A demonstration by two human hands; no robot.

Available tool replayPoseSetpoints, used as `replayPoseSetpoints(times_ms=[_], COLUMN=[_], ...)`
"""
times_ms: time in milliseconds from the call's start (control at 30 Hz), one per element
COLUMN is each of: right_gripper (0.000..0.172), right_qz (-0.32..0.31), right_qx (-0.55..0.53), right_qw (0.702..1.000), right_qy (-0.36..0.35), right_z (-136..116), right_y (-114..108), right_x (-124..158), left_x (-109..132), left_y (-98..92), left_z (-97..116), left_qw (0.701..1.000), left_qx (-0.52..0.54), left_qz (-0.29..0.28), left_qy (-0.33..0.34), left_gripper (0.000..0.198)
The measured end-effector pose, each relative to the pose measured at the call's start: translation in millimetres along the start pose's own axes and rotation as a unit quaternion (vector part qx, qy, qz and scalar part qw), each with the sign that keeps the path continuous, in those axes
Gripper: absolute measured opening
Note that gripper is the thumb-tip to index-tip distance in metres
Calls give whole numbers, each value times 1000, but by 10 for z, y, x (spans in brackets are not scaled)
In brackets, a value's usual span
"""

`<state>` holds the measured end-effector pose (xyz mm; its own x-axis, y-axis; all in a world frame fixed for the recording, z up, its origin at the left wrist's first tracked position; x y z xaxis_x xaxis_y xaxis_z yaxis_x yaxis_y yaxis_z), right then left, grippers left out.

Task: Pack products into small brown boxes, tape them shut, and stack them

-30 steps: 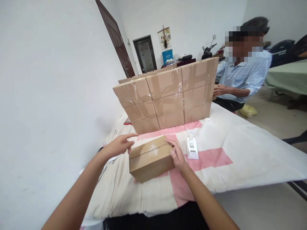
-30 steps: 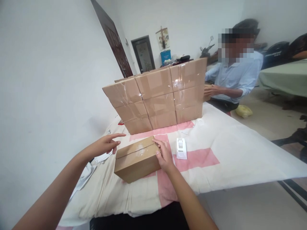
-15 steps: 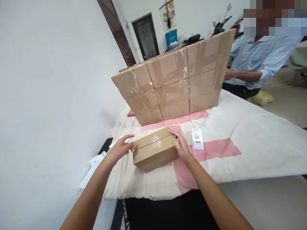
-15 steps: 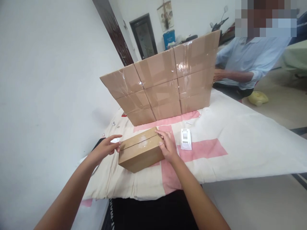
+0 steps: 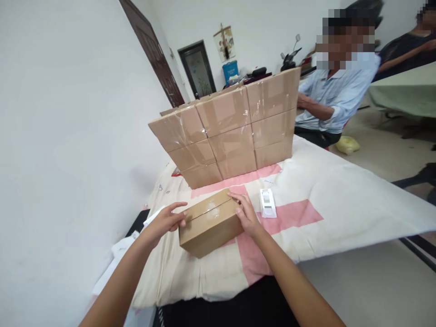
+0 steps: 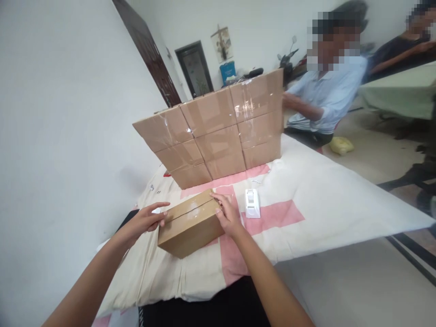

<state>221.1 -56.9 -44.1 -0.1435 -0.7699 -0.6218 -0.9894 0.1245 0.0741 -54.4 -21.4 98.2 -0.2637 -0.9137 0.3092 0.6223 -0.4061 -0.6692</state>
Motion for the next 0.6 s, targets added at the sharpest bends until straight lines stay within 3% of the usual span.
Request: replayPoseSetpoints(times_ms=[100,267,333,433,600], right_gripper=[52,51,50,48,42], right_qz=[3,17,23,14,-7], right_qx=[-2,-17,-17,-20,-17], right_qw=[1000,1000,1000,1000,999], right_qy=[-8,-5,-3,-11,-32], right_z=[-24,5,31,51,36], right_y=[-8,-6,-6,-5,-2], right_x=[-6,19,39,56,41], left_x=[-80,-69,-3,73,83], left_y=[-2,115,222,365,381], left_z=[68,123,84,-25,-82], left_qw=[999,984,987,992,988], left_qx=[-8,32,80,121,149], left_qz=[-3,89,77,13,-34], left_qy=[49,153,116,29,-19], left_gripper=[69,58,62,69,69])
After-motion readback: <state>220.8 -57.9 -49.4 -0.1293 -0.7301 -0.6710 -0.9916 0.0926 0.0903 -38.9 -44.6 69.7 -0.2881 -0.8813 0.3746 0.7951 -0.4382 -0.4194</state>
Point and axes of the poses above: each hand's wrist, its own x-axis away from the middle knuckle, its own y-axis out of the palm, z = x × y, the point moved 1 cm from there along -x, towards the middle knuckle, and after that the axes turned 12 degrees about -x, right-handed, at the moved point
